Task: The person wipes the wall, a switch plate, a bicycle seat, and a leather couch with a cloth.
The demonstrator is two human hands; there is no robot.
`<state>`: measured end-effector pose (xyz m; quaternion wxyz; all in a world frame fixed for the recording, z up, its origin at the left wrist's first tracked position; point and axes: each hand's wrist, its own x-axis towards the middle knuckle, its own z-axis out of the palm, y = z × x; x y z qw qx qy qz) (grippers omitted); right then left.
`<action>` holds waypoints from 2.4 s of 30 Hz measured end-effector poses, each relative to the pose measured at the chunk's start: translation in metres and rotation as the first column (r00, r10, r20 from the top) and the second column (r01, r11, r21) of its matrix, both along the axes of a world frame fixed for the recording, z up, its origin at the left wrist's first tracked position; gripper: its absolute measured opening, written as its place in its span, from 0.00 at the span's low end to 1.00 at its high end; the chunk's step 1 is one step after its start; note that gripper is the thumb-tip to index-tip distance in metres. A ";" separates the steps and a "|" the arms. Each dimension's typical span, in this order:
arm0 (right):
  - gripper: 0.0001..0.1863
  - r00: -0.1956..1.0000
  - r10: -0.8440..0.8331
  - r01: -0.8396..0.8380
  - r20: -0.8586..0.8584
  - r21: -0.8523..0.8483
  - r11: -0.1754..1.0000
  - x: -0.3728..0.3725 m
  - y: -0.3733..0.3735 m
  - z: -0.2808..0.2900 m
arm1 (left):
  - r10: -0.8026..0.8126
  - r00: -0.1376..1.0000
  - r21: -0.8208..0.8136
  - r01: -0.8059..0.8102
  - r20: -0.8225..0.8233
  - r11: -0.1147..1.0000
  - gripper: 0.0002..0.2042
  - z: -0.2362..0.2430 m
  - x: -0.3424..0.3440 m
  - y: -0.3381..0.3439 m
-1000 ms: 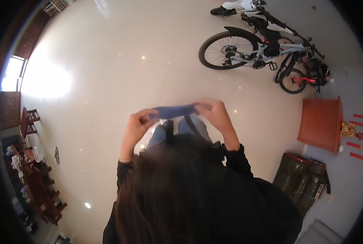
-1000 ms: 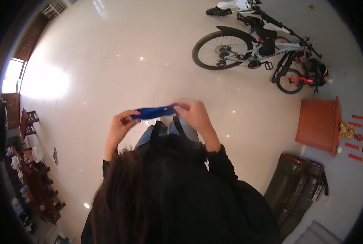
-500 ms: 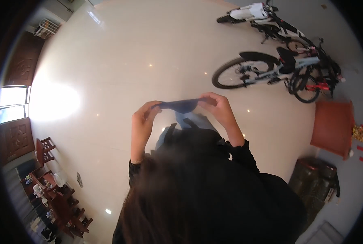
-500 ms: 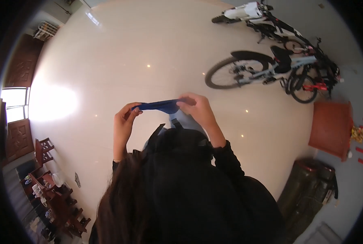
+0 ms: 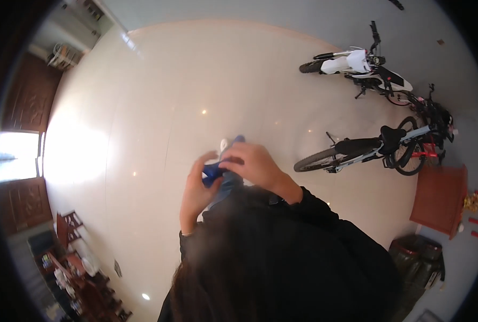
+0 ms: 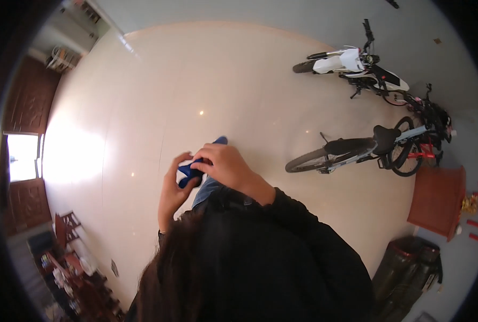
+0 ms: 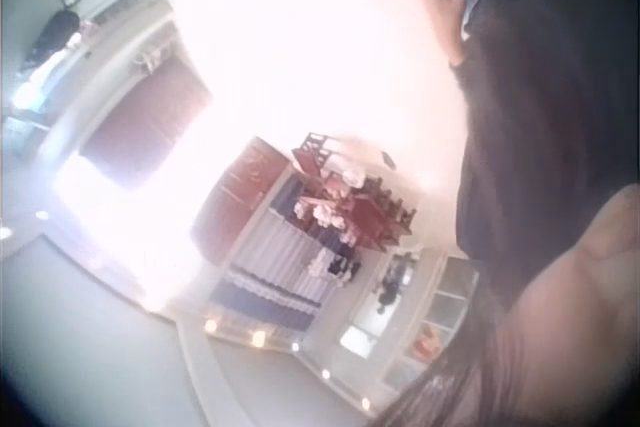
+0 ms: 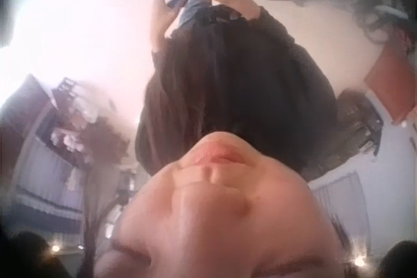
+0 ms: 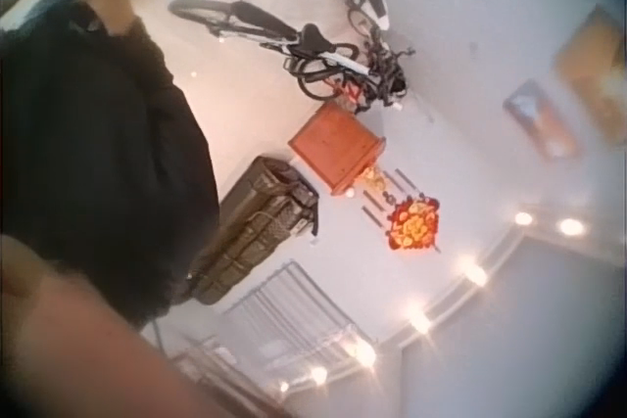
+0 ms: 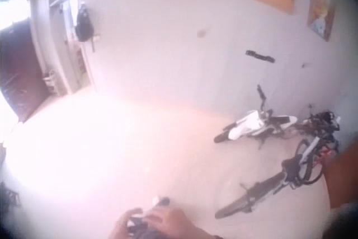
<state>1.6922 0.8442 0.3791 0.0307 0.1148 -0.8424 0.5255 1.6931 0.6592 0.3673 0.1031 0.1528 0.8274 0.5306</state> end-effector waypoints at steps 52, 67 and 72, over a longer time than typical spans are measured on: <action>0.09 0.791 -0.601 0.611 -0.114 0.113 0.783 -0.959 0.474 0.020 | -0.027 0.984 0.073 0.041 -0.178 0.997 0.10 0.090 -1.099 0.389; 0.14 0.178 -0.977 0.792 -0.115 -0.573 0.212 -1.151 0.669 0.024 | -0.411 0.912 0.177 0.403 0.010 0.898 0.13 0.088 -1.271 0.622; 0.24 0.068 -0.825 0.763 -0.561 -0.503 0.405 -1.259 0.738 0.074 | -0.462 0.858 0.175 0.502 -0.227 0.847 0.14 0.129 -1.318 0.681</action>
